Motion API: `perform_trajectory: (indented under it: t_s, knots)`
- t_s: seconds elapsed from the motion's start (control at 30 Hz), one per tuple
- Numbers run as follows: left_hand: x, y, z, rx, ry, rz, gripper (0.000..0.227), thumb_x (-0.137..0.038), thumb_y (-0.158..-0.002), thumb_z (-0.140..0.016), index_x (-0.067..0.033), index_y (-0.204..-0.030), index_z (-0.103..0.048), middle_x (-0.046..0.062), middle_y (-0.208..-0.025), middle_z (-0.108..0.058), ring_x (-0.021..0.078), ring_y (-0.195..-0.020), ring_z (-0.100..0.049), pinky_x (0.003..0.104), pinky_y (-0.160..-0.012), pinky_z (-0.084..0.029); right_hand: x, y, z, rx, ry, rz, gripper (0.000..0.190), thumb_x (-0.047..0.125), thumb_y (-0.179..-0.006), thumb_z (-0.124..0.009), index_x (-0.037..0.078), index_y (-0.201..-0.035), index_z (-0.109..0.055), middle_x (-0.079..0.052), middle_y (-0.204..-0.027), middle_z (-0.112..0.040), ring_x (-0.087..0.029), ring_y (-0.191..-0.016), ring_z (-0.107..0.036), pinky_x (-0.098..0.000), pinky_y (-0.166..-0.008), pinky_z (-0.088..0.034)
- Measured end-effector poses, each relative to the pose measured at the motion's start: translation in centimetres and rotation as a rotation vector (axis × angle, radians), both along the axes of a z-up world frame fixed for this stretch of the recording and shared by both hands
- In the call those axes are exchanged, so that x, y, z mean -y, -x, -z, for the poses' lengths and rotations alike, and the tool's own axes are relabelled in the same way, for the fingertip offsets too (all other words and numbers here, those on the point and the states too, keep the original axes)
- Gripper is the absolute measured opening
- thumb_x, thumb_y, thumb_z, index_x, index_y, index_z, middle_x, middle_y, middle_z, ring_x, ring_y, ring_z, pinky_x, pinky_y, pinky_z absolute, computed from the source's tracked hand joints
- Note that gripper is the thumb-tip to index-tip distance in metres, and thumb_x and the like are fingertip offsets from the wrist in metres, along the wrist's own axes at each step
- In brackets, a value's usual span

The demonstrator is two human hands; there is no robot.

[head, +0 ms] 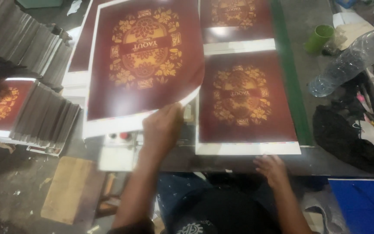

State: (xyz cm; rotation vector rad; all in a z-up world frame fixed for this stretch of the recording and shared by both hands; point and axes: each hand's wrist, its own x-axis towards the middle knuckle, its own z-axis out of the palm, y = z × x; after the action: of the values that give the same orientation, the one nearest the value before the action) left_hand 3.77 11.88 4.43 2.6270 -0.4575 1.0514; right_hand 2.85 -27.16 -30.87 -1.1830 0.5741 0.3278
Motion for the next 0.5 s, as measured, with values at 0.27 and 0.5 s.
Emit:
perform_trajectory:
  t_s: [0.27,0.5]
  knots:
    - [7.6,2.0,1.0,-0.089,-0.009,0.313,0.01,-0.014,-0.087,-0.069,-0.0103,-0.088,-0.06,0.01,-0.075,-0.062,0.0269,-0.062,-0.062,0.043,-0.052,-0.048,-4.9,1.6,-7.9,0.11,0.009,-0.225,0.062,0.024,-0.093,-0.065,0.008,-0.15,-0.048,-0.018,-0.117,-0.074,-0.03,-0.097,-0.073,-0.0402,-0.076,-0.059]
    - [14.9,3.5,5.0,-0.181,-0.101,0.468,0.019,-0.027,-0.094,-0.07,-0.0096,-0.092,-0.061,0.008,-0.077,-0.065,0.0271,-0.063,-0.067,0.044,-0.053,-0.052,-6.8,2.1,-7.3,0.598,0.599,-0.604,0.042,0.026,-0.093,-0.072,0.003,-0.127,-0.063,-0.016,-0.114,-0.073,-0.029,-0.106,-0.07,-0.0426,-0.088,-0.058]
